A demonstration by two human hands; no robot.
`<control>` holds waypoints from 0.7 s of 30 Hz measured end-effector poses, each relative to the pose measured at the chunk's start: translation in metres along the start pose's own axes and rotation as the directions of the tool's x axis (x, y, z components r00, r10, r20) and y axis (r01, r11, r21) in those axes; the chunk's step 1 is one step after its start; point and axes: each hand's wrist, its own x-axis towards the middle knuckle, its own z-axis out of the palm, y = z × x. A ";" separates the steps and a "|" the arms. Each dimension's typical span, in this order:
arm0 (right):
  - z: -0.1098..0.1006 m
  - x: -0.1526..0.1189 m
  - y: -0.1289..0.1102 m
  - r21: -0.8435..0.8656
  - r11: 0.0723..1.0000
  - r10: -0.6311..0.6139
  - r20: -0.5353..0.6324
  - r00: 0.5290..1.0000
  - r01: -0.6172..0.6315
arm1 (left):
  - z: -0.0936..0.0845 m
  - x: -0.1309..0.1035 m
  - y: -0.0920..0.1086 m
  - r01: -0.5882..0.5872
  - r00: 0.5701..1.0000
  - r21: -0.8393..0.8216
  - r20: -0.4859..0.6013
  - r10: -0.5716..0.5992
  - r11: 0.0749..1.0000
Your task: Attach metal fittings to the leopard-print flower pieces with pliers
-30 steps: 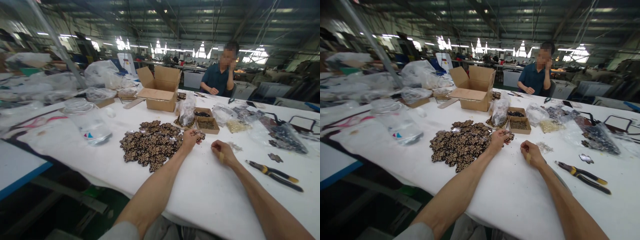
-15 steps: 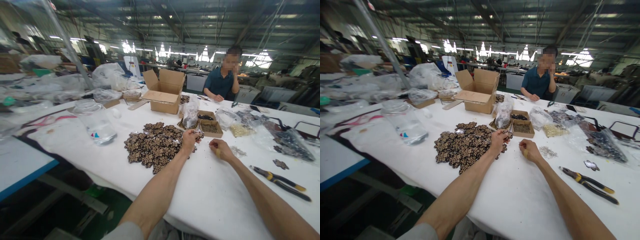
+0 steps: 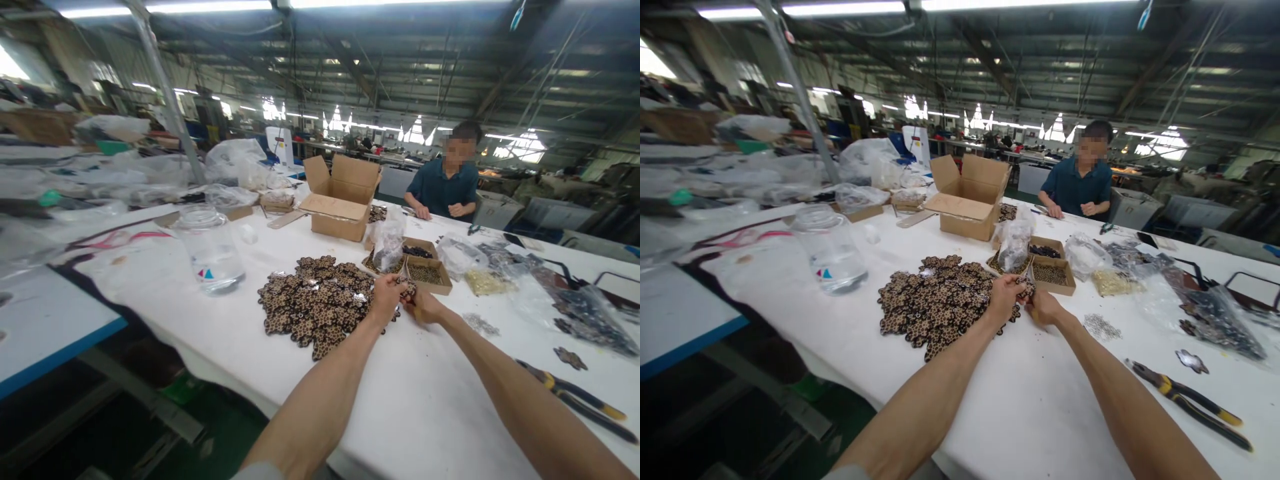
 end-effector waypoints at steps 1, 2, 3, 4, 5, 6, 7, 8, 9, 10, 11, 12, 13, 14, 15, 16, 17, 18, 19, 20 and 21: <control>-0.002 -0.002 -0.002 0.019 1.000 0.002 -0.007 1.000 -0.002 | -0.001 -0.002 0.001 -0.003 1.000 0.014 0.024 0.003 1.000; -0.003 -0.006 -0.003 0.041 0.999 0.010 -0.020 1.000 -0.009 | -0.001 -0.003 0.001 -0.010 0.999 0.029 0.052 0.009 1.000; -0.006 -0.012 -0.003 0.063 0.998 0.026 -0.038 0.999 -0.023 | -0.002 -0.005 0.001 -0.020 0.996 0.044 0.085 0.016 0.999; -0.009 -0.020 -0.002 0.085 0.995 0.049 -0.062 0.997 -0.044 | -0.002 -0.006 0.001 -0.030 0.992 0.056 0.122 0.023 0.998; -0.013 -0.028 0.001 0.106 0.992 0.078 -0.086 0.993 -0.068 | -0.002 -0.008 0.000 -0.041 0.986 0.068 0.162 0.029 0.997; -0.018 -0.038 0.006 0.124 0.988 0.108 -0.109 0.988 -0.094 | -0.001 -0.009 -0.001 -0.048 0.978 0.079 0.205 0.031 0.996; -0.024 -0.049 0.011 0.153 0.981 0.143 -0.131 0.981 -0.122 | 0.000 -0.010 -0.003 -0.051 0.970 0.088 0.242 0.028 0.995; -0.030 -0.060 0.016 0.202 0.968 0.183 -0.152 0.971 -0.151 | 0.003 -0.011 -0.006 -0.048 0.963 0.099 0.267 0.020 0.994; -0.037 -0.071 0.021 0.273 0.946 0.228 -0.170 0.959 -0.177 | 0.006 -0.012 -0.009 -0.041 0.960 0.112 0.279 0.008 0.993; -0.043 -0.081 0.025 0.359 0.912 0.277 -0.187 0.942 -0.197 | 0.009 -0.013 -0.012 -0.031 0.959 0.129 0.283 -0.007 0.991; -0.049 -0.090 0.029 0.453 0.866 0.328 -0.197 0.924 -0.211 | 0.013 -0.014 -0.015 -0.019 0.959 0.150 0.284 -0.025 0.989; -0.053 -0.097 0.032 0.545 0.810 0.379 -0.201 0.903 -0.218 | 0.017 -0.015 -0.019 -0.009 0.956 0.174 0.290 -0.043 0.985; -0.057 -0.103 0.034 0.621 0.752 0.423 -0.196 0.885 -0.222 | 0.021 -0.016 -0.022 -0.006 0.950 0.198 0.307 -0.056 0.980; -0.058 -0.107 0.035 0.676 0.702 0.458 -0.186 0.869 -0.225 | 0.024 -0.017 -0.025 -0.013 0.940 0.220 0.334 -0.063 0.975; -0.059 -0.110 0.036 0.720 0.655 0.487 -0.168 0.857 -0.230 | 0.027 -0.017 -0.027 -0.026 0.929 0.237 0.364 -0.064 0.971; -0.059 -0.111 0.036 0.758 0.609 0.509 -0.148 0.848 -0.234 | 0.030 -0.017 -0.030 -0.042 0.918 0.248 0.392 -0.061 0.968; -0.059 -0.112 0.037 0.791 0.566 0.524 -0.128 0.842 -0.232 | 0.033 -0.017 -0.033 -0.053 0.909 0.253 0.413 -0.058 0.966; -0.058 -0.113 0.038 0.819 0.527 0.530 -0.110 0.841 -0.225 | 0.035 -0.016 -0.036 -0.056 0.902 0.253 0.427 -0.060 0.966; -0.058 -0.113 0.040 0.840 0.498 0.528 -0.096 0.844 -0.216 | 0.038 -0.015 -0.039 -0.048 0.899 0.250 0.433 -0.067 0.967; -0.058 -0.113 0.042 0.849 0.486 0.521 -0.090 0.849 -0.208 | 0.040 -0.014 -0.042 -0.032 0.897 0.247 0.435 -0.082 0.968; -0.058 -0.114 0.044 0.843 0.497 0.510 -0.092 0.855 -0.205 | 0.042 -0.014 -0.044 -0.007 0.897 0.244 0.429 -0.101 0.970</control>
